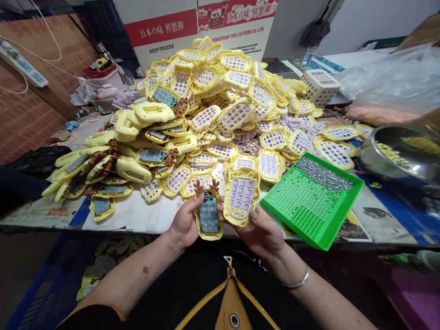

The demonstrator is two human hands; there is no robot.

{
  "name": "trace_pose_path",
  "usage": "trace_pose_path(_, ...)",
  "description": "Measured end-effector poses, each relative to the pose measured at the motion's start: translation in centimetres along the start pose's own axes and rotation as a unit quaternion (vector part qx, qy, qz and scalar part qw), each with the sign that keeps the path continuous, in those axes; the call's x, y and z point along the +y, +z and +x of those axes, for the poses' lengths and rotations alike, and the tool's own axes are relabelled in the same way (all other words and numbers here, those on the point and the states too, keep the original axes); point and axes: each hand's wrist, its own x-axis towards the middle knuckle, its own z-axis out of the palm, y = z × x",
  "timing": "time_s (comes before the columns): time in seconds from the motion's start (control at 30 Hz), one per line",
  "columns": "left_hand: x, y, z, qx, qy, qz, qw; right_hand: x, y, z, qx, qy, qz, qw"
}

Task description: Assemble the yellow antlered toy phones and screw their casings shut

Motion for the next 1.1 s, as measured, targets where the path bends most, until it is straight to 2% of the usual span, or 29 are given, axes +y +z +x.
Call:
trace_pose_path(0.1, -0.2, -0.2, 0.0, 0.009, -0.016, -0.002, 1.000, 0.3, -0.3, -0.2, 0.000, 0.021, -0.001, 1.000)
trace_pose_path(0.3, -0.5, -0.3, 0.1, 0.013, -0.005, 0.025, 1.000, 0.5, -0.4, -0.4, 0.001, 0.041, -0.004, 0.999)
trace_pose_path(0.47, -0.4, 0.0, 0.2, 0.049, -0.044, 0.001, 0.998, 0.9, -0.6, -0.5, -0.008, 0.052, -0.004, 0.999)
trace_pose_path(0.53, -0.2, -0.1, 0.1, 0.023, -0.068, -0.019, 0.997, 1.0, -0.8, -0.5, 0.000, 0.050, -0.006, 0.999)
trace_pose_path(0.67, -0.2, -0.7, -0.3, -0.107, -0.133, -0.045, 0.984, 0.7, -1.3, -0.7, 0.010, 0.040, -0.002, 0.999)
trace_pose_path(0.73, -0.3, -0.9, -0.5, -0.153, -0.132, -0.045, 0.978, 0.5, -1.4, -0.8, 0.007, 0.035, -0.005, 0.999)
trace_pose_path(0.8, -0.4, -0.9, -0.5, -0.166, -0.118, -0.040, 0.978, 0.4, -1.3, -0.8, 0.004, 0.030, -0.012, 0.999)
trace_pose_path(0.93, -0.2, -0.5, -0.4, -0.134, -0.098, -0.008, 0.986, 0.3, -1.1, -0.8, 0.010, 0.005, -0.040, 0.999)
trace_pose_path(1.1, 0.9, -0.1, -0.2, -0.016, -0.048, 0.010, 0.999, 0.4, -0.9, -0.8, 0.023, -0.018, -0.141, 0.989)
